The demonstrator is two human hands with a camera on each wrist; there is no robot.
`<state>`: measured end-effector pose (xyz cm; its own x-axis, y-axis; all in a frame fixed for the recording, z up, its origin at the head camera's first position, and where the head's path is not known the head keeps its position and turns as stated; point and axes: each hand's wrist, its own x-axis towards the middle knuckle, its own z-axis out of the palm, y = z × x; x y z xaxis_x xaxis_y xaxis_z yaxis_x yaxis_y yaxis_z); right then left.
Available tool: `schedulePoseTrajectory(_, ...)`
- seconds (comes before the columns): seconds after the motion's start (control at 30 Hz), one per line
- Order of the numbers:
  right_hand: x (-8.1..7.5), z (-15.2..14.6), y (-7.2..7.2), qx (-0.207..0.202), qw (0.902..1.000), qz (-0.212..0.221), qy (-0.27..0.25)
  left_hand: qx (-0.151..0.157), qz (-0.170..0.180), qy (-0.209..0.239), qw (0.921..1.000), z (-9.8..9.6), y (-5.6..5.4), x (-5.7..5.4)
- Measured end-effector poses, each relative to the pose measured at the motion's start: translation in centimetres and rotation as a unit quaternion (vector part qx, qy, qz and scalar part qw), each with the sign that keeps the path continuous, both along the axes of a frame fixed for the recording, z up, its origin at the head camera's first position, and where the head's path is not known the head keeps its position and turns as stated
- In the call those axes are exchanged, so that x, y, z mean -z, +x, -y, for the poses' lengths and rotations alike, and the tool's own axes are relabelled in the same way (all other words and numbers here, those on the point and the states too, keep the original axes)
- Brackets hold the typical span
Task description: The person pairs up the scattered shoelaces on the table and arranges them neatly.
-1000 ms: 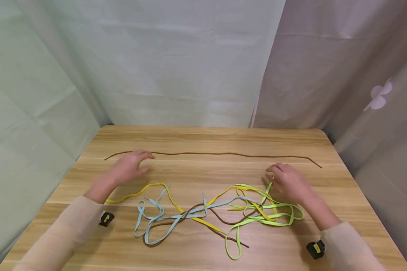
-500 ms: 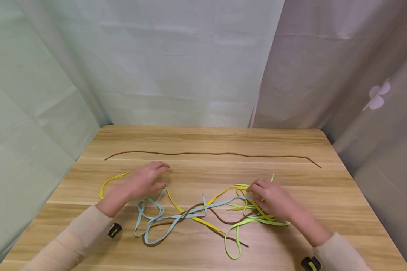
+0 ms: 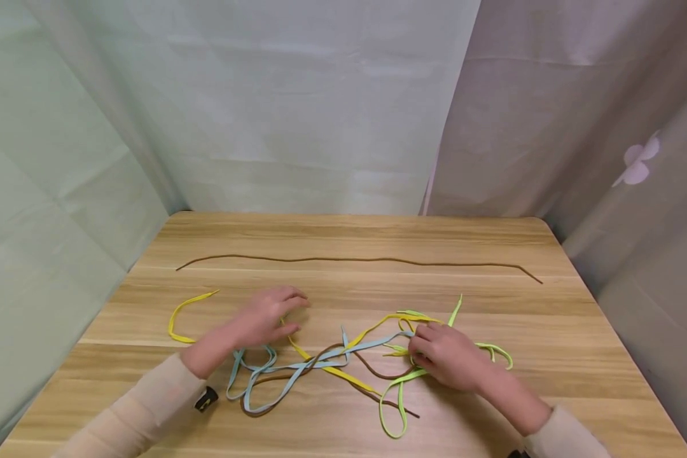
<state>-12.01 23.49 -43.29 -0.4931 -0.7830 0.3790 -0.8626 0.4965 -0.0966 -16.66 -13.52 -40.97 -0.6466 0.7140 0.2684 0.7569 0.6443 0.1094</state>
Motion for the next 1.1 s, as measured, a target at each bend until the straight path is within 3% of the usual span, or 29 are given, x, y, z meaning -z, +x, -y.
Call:
schedulePoseTrajectory(0.1, 0.1, 0.1, 0.1, 0.009, 0.9998, 0.001, 0.019, 0.014, -0.004, -0.003, 0.9999, -0.6, 0.2, 0.2)
schedulePoseTrajectory(0.33, 0.5, 0.2, 0.3, 0.026, 0.9984, -0.009, 0.049, 0.030, 0.027, -0.017, 0.9990, -1.7, 0.9, 0.2)
schedulePoseTrajectory(0.63, 1.0, 0.4, 0.2, 0.027, 0.9978, -0.040, 0.046, 0.065, 0.003, -0.030, 0.9975, -3.3, 1.5, 0.1)
schedulePoseTrajectory(1.1, -1.5, 1.7, -0.1, 0.013, 0.9993, -0.026, -0.025, 0.119, -0.016, -0.050, 0.9915, -6.1, 2.2, -0.4)
